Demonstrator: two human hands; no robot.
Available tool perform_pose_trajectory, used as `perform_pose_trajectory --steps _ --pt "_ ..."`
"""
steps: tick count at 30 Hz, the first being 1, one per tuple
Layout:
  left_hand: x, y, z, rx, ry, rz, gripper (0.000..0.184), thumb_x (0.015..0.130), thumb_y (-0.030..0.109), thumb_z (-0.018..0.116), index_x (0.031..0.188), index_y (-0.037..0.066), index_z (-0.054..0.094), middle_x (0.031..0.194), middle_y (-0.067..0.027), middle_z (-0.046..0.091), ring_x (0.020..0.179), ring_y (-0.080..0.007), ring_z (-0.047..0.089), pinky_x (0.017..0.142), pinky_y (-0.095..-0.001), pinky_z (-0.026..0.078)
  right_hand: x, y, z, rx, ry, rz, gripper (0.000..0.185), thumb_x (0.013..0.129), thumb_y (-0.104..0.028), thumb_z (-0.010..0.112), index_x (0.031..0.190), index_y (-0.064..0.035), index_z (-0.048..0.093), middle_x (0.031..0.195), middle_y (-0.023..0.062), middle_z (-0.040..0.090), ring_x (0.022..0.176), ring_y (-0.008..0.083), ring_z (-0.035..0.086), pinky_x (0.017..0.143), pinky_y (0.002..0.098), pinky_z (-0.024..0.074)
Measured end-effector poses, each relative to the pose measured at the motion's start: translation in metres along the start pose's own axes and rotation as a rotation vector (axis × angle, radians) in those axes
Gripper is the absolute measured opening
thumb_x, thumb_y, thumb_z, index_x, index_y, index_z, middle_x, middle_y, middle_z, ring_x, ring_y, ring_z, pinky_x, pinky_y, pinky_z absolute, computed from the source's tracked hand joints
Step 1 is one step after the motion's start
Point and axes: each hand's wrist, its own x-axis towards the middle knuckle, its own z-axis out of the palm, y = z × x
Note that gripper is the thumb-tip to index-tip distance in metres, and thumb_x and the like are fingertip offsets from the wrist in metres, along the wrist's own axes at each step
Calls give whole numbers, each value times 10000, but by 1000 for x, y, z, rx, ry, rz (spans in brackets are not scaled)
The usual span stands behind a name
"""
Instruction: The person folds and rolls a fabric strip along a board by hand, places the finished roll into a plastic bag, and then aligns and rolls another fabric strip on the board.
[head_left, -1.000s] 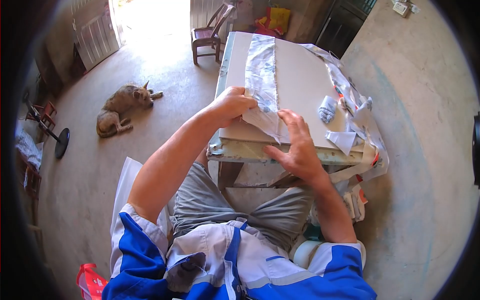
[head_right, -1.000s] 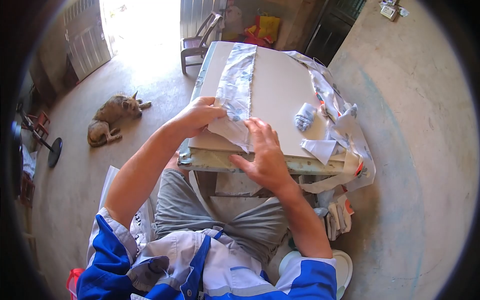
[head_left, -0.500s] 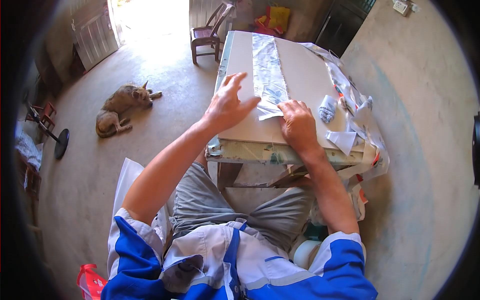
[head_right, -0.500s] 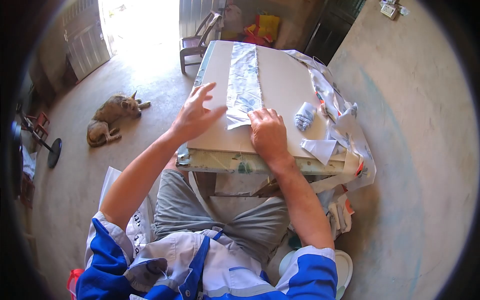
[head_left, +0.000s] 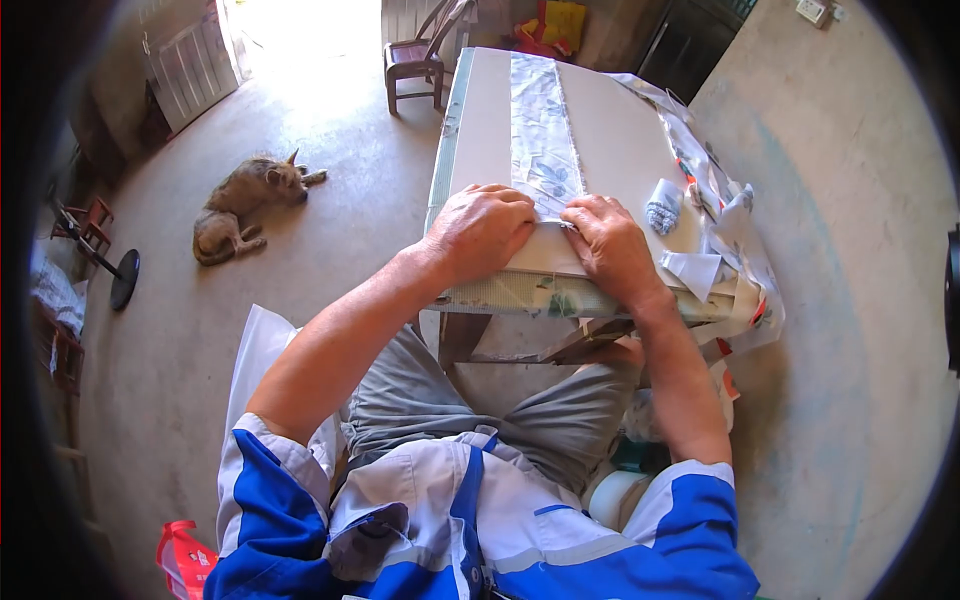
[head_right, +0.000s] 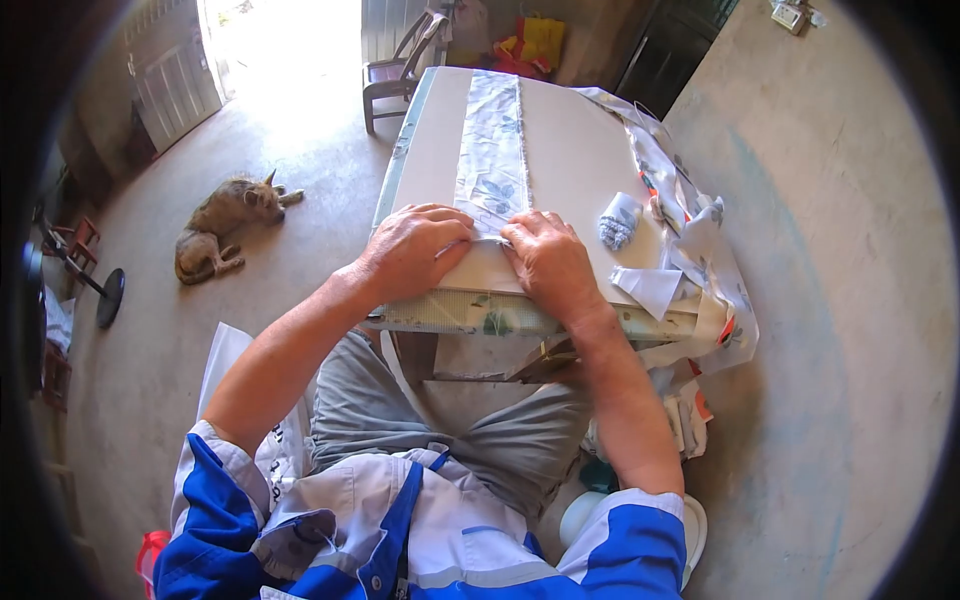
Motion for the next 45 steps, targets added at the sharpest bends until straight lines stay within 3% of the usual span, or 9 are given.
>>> perform_pose_trajectory --steps 10,19,29,45 --pt "-2 2 -3 -10 72 -11 166 952 159 683 1026 49 783 1115 -105 731 1129 -315 656 1000 -422 525 -16 11 -4 283 90 87 142 899 -69 767 1037 -39 756 1116 108 745 1076 326 675 968 423 536" --pt "-4 2 -2 -40 65 -55 173 942 175 689 999 38 778 1091 -116 721 1111 -322 652 984 -425 520 -18 11 -9 384 39 138 93 933 -56 752 1013 -9 751 1126 95 751 1093 276 670 970 381 524" --pt "-3 -1 1 -95 75 -185 225 955 218 705 1004 5 760 1117 -154 701 1145 -347 631 996 -437 506 -14 16 -6 446 28 246 159 1004 -127 709 981 28 737 1118 109 733 1052 240 671 942 349 520" --pt "3 6 1 -11 18 -298 303 977 276 658 999 -11 754 1187 -158 691 1217 -337 605 1044 -444 496 -7 15 -7 527 -38 442 203 975 -174 760 929 24 755 1098 84 709 948 199 679 834 329 549"
